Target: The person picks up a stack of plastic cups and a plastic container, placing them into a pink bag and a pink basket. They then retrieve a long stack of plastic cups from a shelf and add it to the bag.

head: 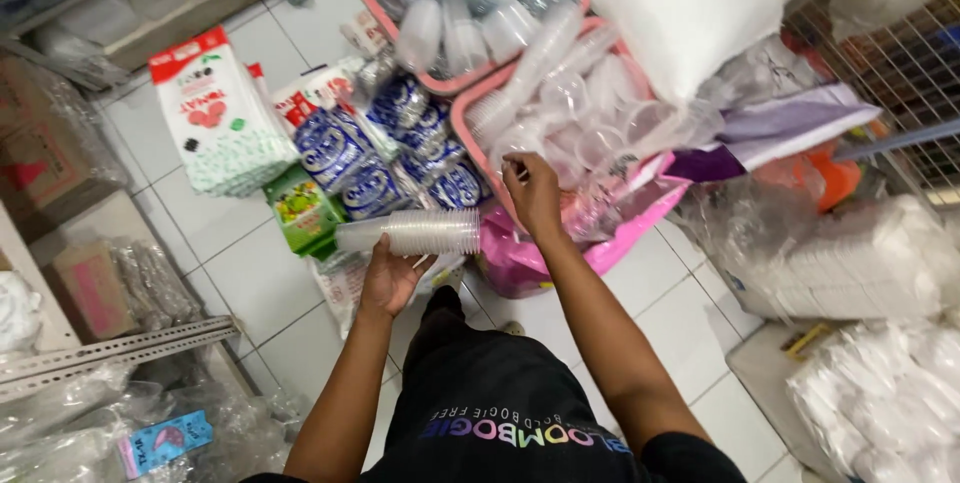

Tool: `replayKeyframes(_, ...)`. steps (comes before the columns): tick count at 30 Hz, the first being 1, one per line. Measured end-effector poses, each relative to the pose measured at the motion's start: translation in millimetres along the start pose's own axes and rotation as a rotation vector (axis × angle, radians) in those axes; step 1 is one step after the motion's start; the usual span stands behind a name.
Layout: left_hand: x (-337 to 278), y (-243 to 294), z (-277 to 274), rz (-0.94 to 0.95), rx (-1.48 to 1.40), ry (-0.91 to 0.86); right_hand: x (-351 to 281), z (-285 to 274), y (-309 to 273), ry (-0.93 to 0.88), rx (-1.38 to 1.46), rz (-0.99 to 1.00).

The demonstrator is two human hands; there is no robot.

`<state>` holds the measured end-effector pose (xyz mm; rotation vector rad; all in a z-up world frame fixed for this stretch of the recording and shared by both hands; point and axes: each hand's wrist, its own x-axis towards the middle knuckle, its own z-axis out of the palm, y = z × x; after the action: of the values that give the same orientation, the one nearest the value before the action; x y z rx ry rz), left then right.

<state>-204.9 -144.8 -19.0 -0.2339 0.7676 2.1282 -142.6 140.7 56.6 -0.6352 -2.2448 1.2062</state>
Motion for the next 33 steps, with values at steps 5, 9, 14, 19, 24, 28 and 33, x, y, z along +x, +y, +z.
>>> replayKeyframes(5, 22.5, 57.2, -21.0, 0.048, -0.004, 0.028, 62.1, 66.0, 0.4, -0.009, -0.290, -0.189)
replayKeyframes(9, 42.9, 88.4, -33.3, 0.034, 0.000, 0.034, 90.2, 101.4, 27.4, -0.061, -0.574, -0.212)
replayKeyframes(14, 70.4, 107.6, -42.9, 0.013, 0.008, 0.023, 95.2, 108.5, 33.7, -0.167, -0.743, -0.250)
replayKeyframes(19, 89.8, 103.0, -38.5, -0.005, -0.002, 0.012, 100.6, 94.7, 13.0, -0.188, -0.870, -0.312)
replayKeyframes(24, 106.9, 84.5, -25.4, -0.109, -0.005, -0.066, 99.6, 61.0, 12.9, -0.169, -0.912, -0.253)
replayKeyframes(28, 118.2, 71.7, -7.2, -0.186, 0.049, -0.141, 84.8, 27.6, -6.0, -0.016, -0.745, -0.248)
replayKeyframes(33, 127.2, 53.9, 23.4, -0.203, 0.063, -0.222, 51.1, -28.0, -18.2, 0.283, -0.228, -0.116)
